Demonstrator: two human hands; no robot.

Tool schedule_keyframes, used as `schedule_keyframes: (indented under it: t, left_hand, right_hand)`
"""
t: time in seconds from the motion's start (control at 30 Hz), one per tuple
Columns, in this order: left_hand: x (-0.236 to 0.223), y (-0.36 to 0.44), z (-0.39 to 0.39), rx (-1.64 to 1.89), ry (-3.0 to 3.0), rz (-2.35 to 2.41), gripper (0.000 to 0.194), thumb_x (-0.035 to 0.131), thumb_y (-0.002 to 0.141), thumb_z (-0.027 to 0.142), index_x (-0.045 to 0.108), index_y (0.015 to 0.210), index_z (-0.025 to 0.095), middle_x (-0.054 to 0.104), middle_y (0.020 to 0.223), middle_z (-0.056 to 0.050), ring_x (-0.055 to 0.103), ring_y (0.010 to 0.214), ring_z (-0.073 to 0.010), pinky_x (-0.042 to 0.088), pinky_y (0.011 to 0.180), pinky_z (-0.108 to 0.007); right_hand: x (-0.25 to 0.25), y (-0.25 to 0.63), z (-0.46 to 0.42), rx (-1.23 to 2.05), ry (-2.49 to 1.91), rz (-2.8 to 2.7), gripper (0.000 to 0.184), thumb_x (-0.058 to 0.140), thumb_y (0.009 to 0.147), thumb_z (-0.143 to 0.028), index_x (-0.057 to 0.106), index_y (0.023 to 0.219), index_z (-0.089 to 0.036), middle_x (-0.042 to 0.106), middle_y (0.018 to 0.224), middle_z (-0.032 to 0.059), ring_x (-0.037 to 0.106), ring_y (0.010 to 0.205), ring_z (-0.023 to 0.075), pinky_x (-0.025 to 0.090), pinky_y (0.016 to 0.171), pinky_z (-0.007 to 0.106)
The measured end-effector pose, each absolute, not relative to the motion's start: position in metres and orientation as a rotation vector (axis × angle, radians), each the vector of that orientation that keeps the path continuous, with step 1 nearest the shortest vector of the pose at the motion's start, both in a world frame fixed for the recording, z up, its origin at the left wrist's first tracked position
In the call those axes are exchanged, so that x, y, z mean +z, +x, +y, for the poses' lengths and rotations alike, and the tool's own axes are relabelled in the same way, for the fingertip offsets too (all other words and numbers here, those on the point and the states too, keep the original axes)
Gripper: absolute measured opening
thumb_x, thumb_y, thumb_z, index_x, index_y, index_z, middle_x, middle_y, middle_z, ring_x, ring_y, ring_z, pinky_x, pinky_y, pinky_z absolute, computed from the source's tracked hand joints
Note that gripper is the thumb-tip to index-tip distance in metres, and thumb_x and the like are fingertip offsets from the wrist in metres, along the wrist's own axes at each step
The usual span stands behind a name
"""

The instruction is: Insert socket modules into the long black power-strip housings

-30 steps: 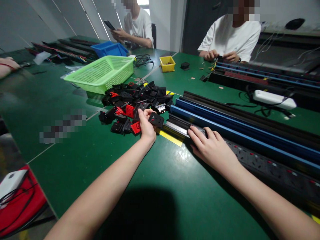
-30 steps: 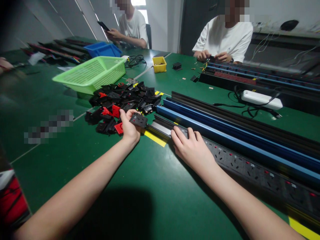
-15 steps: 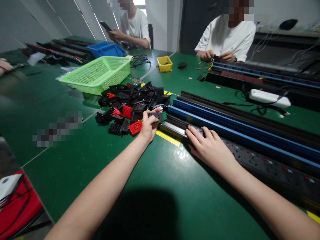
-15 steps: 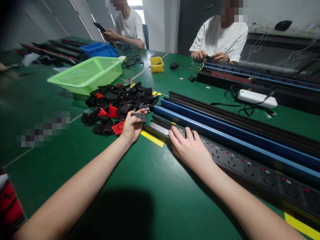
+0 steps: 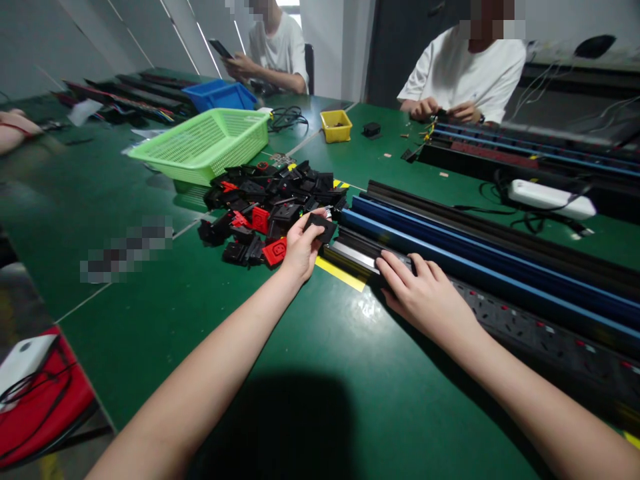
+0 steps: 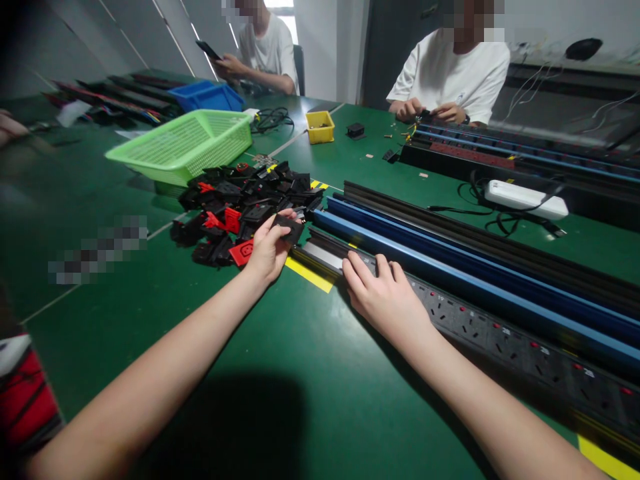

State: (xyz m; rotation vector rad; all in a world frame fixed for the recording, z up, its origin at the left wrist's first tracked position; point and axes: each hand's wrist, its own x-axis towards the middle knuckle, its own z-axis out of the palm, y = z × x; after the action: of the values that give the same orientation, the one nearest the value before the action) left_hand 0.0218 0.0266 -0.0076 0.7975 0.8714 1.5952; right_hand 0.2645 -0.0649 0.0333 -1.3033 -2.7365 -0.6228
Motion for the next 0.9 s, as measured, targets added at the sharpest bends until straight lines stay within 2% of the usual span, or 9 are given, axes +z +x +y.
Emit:
schedule_keyframes:
  t: [0.1, 0.23, 0.37, 0.47, 0.53, 0.63, 0.77, 0.9]
  left_hand:
    - [-0.01, 0.024, 0.029, 1.616, 0.788, 0.876, 0.047, 0.074, 0.067, 0.021, 0.063, 0.113, 0.02, 0.074, 0.111, -0.007, 0.07, 0.103, -0.0198, 0.051, 0.102, -0.038]
    - [-0.015, 0.025, 0.032, 1.684, 0.783, 0.925, 0.044, 0.078, 0.071, 0.027, 0.053, 0.107, 0.022, 0.074, 0.114, -0.008, 0.072, 0.099, -0.0203, 0.052, 0.103, -0.043]
    - [-0.018, 0.024, 0.034, 1.677, 0.968, 0.997, 0.036, 0.077, 0.075, 0.034, 0.062, 0.105, 0.02, 0.069, 0.122, -0.008, 0.071, 0.105, -0.0228, 0.052, 0.104, -0.044]
    - [-0.017, 0.024, 0.033, 1.694, 1.073, 1.015, 0.043, 0.079, 0.077, 0.037, 0.065, 0.114, 0.021, 0.07, 0.12, -0.009, 0.067, 0.115, -0.0247, 0.05, 0.106, -0.042]
    - [-0.016, 0.024, 0.031, 1.711, 1.073, 1.012, 0.047, 0.078, 0.078, 0.039, 0.062, 0.12, 0.023, 0.071, 0.119, -0.009, 0.068, 0.113, -0.0244, 0.052, 0.103, -0.041]
    - [-0.015, 0.026, 0.029, 1.718, 1.089, 1.068, 0.043, 0.075, 0.083, 0.043, 0.063, 0.12, 0.024, 0.072, 0.116, -0.008, 0.07, 0.104, -0.0235, 0.057, 0.091, -0.038]
    - [-0.013, 0.027, 0.027, 1.699, 1.113, 1.151, 0.039, 0.07, 0.086, 0.044, 0.069, 0.118, 0.024, 0.07, 0.121, -0.009, 0.069, 0.102, -0.0245, 0.061, 0.079, -0.037]
    - [-0.015, 0.025, 0.028, 1.684, 1.121, 1.216, 0.037, 0.068, 0.087, 0.041, 0.072, 0.118, 0.022, 0.071, 0.12, -0.009, 0.07, 0.099, -0.0245, 0.062, 0.077, -0.038]
  right_hand:
    - [0.033, 0.265, -0.065, -0.639, -1.295, -2.73, 0.051, 0.054, 0.097, -0.029, 0.051, 0.146, -0.016, 0.053, 0.151, 0.0131, 0.057, 0.119, 0.0382, 0.046, 0.089, 0.047]
    - [0.032, 0.265, -0.065, -0.693, -1.288, -2.74, 0.05, 0.052, 0.098, -0.03, 0.052, 0.146, -0.015, 0.053, 0.152, 0.0117, 0.056, 0.118, 0.0389, 0.047, 0.088, 0.047]
    - [0.034, 0.264, -0.065, -0.67, -1.307, -2.769, 0.051, 0.049, 0.099, -0.03, 0.05, 0.147, -0.014, 0.051, 0.154, 0.0117, 0.056, 0.118, 0.0403, 0.048, 0.087, 0.048]
    - [0.034, 0.266, -0.065, -0.594, -1.289, -2.76, 0.057, 0.05, 0.098, -0.027, 0.043, 0.153, -0.018, 0.038, 0.162, 0.0117, 0.053, 0.125, 0.0407, 0.049, 0.09, 0.05]
    - [0.034, 0.267, -0.066, -0.572, -1.268, -2.744, 0.061, 0.05, 0.097, -0.026, 0.038, 0.156, -0.024, 0.028, 0.167, 0.0097, 0.05, 0.13, 0.0407, 0.048, 0.093, 0.051]
    - [0.034, 0.267, -0.066, -0.55, -1.285, -2.729, 0.065, 0.051, 0.096, -0.026, 0.033, 0.159, -0.026, 0.022, 0.169, 0.0091, 0.05, 0.13, 0.0392, 0.048, 0.095, 0.051]
    - [0.039, 0.262, -0.064, -0.452, -1.41, -2.713, 0.073, 0.056, 0.094, -0.034, 0.028, 0.161, -0.02, 0.024, 0.167, 0.0158, 0.056, 0.121, 0.0361, 0.05, 0.091, 0.048]
    - [0.048, 0.249, -0.054, -0.362, -1.591, -2.655, 0.082, 0.054, 0.094, -0.05, 0.025, 0.16, -0.012, 0.031, 0.163, 0.0217, 0.061, 0.107, 0.0343, 0.051, 0.085, 0.045]
